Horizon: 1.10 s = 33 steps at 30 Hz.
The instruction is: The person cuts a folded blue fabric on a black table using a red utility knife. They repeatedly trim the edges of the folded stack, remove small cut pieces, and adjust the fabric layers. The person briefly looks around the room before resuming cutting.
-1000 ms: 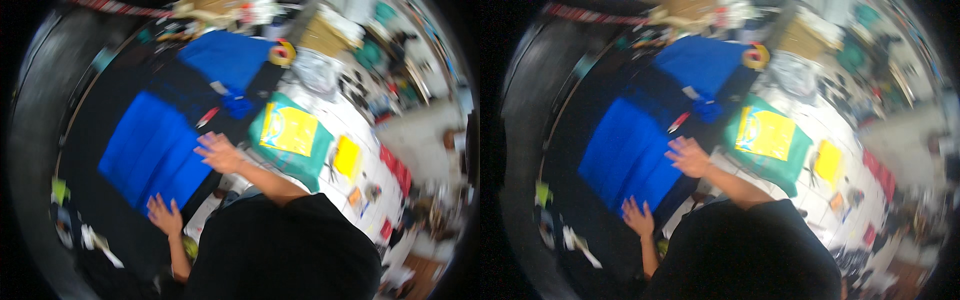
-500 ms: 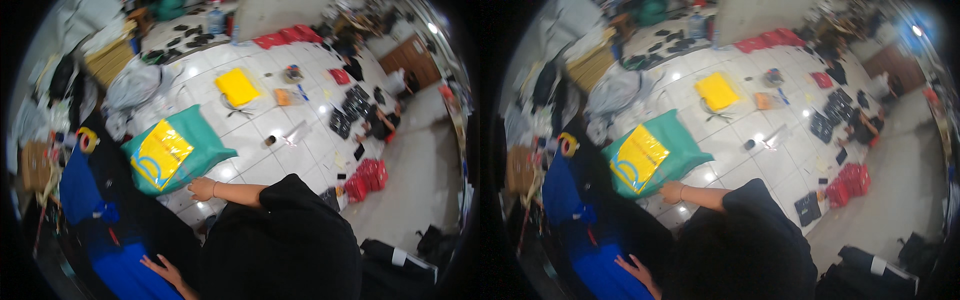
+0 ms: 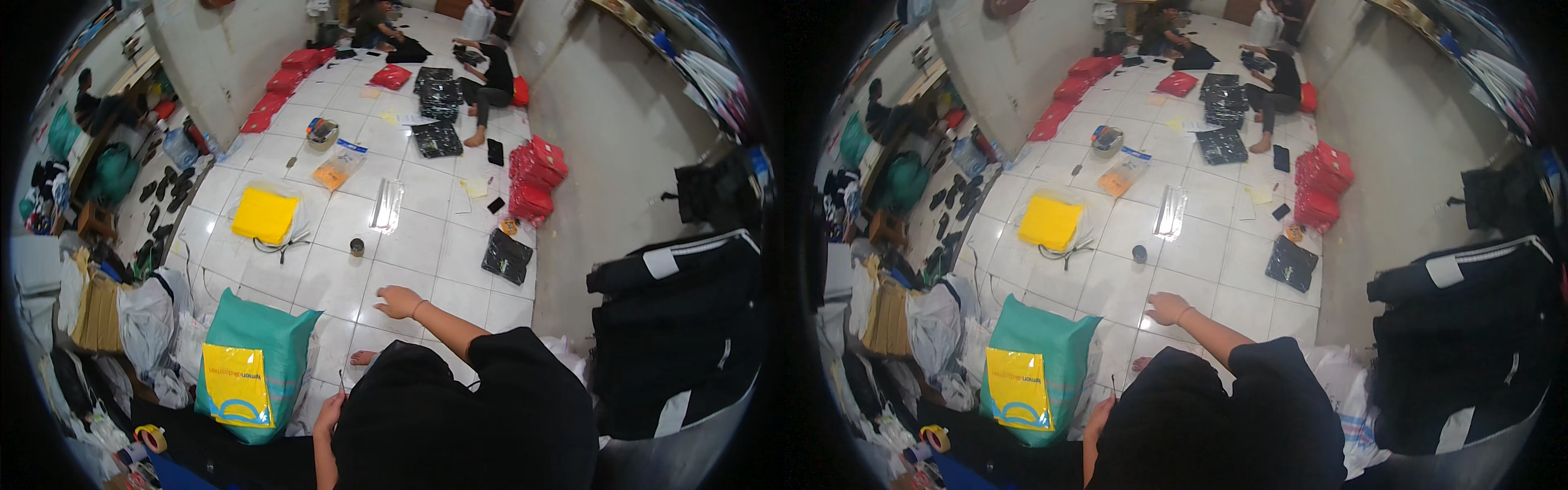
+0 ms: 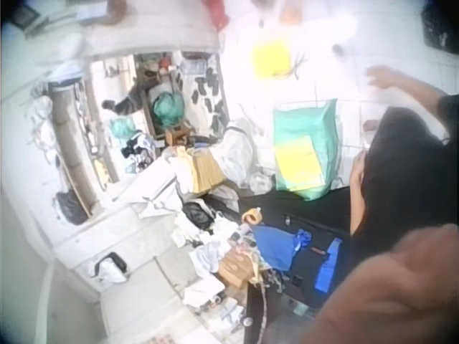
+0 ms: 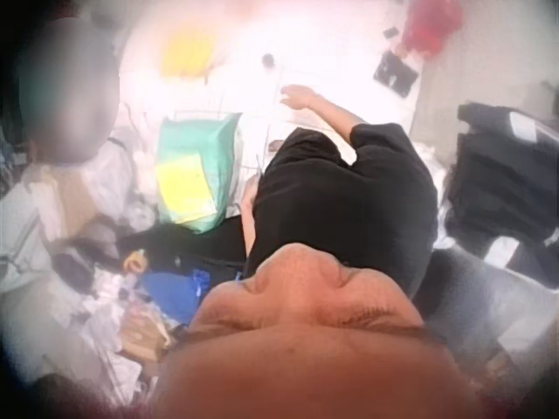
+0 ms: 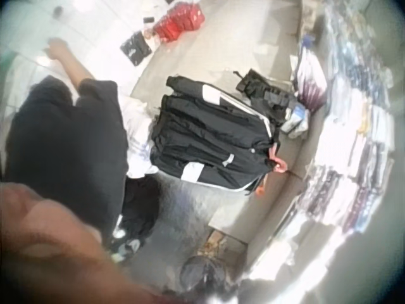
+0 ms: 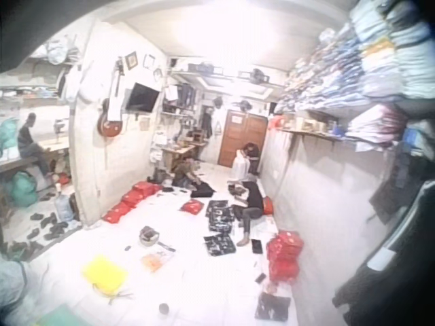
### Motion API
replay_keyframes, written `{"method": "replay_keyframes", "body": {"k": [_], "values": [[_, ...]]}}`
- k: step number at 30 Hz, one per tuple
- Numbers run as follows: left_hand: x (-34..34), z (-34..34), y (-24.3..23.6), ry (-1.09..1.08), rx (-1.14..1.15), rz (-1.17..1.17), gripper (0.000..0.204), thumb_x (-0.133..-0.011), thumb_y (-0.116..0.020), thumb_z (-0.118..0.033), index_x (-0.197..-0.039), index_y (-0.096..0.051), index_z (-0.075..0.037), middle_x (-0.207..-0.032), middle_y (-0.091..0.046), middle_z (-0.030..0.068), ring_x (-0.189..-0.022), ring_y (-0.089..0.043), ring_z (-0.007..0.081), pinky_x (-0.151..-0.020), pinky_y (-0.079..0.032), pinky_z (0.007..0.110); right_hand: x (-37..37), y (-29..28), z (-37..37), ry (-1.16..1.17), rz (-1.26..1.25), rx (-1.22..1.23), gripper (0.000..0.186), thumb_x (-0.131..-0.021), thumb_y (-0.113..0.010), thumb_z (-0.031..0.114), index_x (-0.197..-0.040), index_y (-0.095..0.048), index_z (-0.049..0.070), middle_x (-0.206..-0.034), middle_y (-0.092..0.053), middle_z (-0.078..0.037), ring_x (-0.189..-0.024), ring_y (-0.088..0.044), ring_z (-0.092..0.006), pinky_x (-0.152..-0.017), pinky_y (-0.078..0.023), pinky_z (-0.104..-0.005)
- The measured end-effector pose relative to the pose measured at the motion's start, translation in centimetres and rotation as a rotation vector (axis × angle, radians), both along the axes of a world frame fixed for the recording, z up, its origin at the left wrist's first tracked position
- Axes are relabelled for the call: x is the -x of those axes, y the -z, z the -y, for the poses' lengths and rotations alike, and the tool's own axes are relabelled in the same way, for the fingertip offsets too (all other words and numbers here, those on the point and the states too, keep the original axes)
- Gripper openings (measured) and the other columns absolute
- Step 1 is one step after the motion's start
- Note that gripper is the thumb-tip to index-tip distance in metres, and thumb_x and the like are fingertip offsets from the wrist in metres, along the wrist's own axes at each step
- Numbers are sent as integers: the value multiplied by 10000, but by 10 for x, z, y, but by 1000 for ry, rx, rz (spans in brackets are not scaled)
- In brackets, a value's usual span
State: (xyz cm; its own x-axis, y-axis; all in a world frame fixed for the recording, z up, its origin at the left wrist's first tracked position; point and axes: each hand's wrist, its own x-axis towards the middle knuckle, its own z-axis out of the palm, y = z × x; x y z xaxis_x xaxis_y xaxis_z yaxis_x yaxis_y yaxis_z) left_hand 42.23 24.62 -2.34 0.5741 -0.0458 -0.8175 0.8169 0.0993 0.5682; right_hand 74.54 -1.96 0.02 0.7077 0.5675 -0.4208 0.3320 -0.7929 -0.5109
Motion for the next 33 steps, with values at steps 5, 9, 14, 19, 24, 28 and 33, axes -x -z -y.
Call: {"method": "replay_keyframes", "body": {"k": [5, 9, 14, 19, 24, 28, 33], "values": [[1, -11, 12, 166, 37, -37, 625, -1098, -498, -593, -1193, -741, -25, -1066, -723, 38, -966, -640, 138, -909, -497, 305, 74, 80, 97, 197, -110, 137, 504, -999, -628, 460, -1175, -714, -5, -1207, -724, -270, -1155, -686, -435, -999, -549, -508], [43, -10, 7, 258, -66, 154, 695, -1097, -472, -618, -1339, -692, -4, -1243, -697, 74, -1119, -634, 181, -1038, -464, 313, 150, 142, 158, 189, -274, 365, 562, -981, -617, 525, -1134, -778, 8, -1176, -752, -245, -1138, -698, -428, -1003, -548, -491], [105, -30, 28, 183, 169, 11, 723, -1084, -456, -663, -1296, -711, -21, -1163, -717, 57, -1051, -649, 137, -942, -503, 274, 247, 133, 156, 232, -386, 467, 585, -975, -611, 543, -1146, -793, 14, -1204, -750, -242, -1155, -699, -415, -1006, -543, -497], [135, -38, 57, 144, 270, -76, 703, -1085, -455, -663, -1233, -736, -35, -1093, -732, 56, -999, -662, 141, -911, -508, 282, 281, 93, 108, 390, -273, 163, 554, -976, -641, 503, -1141, -779, -8, -1305, -715, -240, -1216, -680, -416, -1085, -512, -470], [126, -35, 58, 406, 203, 3, 736, -1080, -465, -665, -1277, -722, -4, -1172, -736, 79, -1050, -670, 164, -942, -507, 292, 285, 78, 129, 287, -26, 336, 603, -982, -677, 323, -1436, -546, -52, -1067, -755, -295, -1032, -743, -396, -1103, -508, -454], [130, -43, 29, 523, 151, 79, 745, -1087, -451, -659, -1353, -697, -8, -1255, -716, 93, -1139, -649, 180, -1017, -478, 302, 241, 26, 212, 966, -89, 287, 819, -976, -581, 178, -1614, -148, -98, -934, -767, -271, -895, -775, -354, -923, -581, -448], [136, -42, 47, 539, 187, 77, 773, -1084, -415, -687, -1415, -673, -37, -1308, -695, 91, -1206, -618, 188, -1065, -455, 320, 256, 13, 267, 1137, -71, 357, 876, -967, -547, 171, -1666, -78, -71, -926, -780, -236, -851, -777, -319, -831, -602, -427]]}}
